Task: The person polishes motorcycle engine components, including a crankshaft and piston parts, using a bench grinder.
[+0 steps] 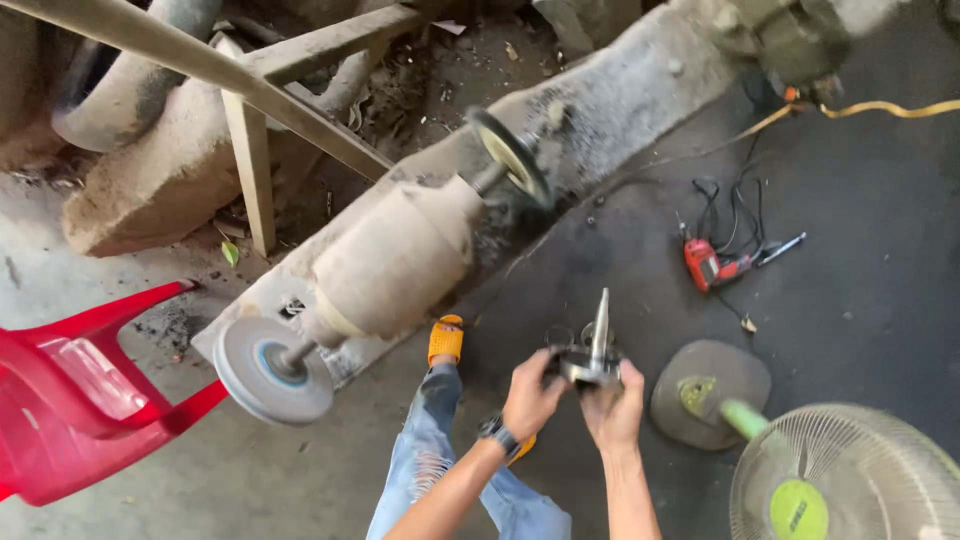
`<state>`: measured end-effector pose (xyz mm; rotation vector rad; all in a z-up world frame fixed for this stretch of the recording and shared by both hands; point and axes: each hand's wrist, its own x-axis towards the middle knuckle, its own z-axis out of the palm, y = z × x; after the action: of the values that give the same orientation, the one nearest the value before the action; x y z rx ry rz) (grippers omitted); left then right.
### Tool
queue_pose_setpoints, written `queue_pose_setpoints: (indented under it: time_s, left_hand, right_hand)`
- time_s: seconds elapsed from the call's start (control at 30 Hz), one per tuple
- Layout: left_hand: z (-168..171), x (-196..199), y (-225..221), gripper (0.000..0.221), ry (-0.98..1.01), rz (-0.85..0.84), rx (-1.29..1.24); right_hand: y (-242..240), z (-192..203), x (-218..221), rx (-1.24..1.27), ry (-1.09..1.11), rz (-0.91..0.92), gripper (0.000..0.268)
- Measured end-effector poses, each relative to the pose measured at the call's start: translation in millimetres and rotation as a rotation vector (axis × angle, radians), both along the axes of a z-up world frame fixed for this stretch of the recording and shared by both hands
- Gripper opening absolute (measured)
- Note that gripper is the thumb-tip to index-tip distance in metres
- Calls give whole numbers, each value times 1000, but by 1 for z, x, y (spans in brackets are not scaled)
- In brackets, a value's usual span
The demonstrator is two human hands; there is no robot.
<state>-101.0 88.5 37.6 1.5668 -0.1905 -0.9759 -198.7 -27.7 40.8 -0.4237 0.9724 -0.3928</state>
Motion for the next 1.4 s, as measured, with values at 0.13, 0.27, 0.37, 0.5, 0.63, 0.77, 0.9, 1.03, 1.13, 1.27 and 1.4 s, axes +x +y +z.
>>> queue_pose_setpoints:
  time_s: [0.13,0.27,0.37,0.5,0.63,0.77,0.9,1.03,1.13,1.27,1.4]
  left_hand:
    - [-34,73,-49,36,-41,208,52]
    - [-107,118,-97,23,74,507,-21]
    - [-135,122,-110,20,181,624,-63]
    - [-95,110,-83,28,192,635,-67]
    - [-52,92,-37,40,116,573,-151]
    - [-19,90,-13,36,-61,399,-79]
    - [34,105,-9,39,-466,129,-12]
    - [5,118,-31,47,-596,97,-13]
    - [-74,116,-66,42,-363,278,45]
    - [-97,144,-102,24,179,461,115]
    - [-82,135,-90,18,203,571,-2]
  right_hand:
    - [-48,-42,100,-7,49,-58,38]
    - [-90,-54,200,-40,69,167,41]
    - [-96,-56,223,-16,103,196,36]
    - [-72,-36,194,-61,172,241,34]
    - [-42,-33,140,-85,167,221,32]
    - [-28,-4,130,-40,134,230,37]
    - [-17,13,113,104,203,79,43]
    - [-46,-13,131,73,242,1,39]
    - [-75,-17,190,-41,274,225,43]
    - [-103,-58,219,-40,174,237,36]
    - [-81,-27,226,-38,226,207,40]
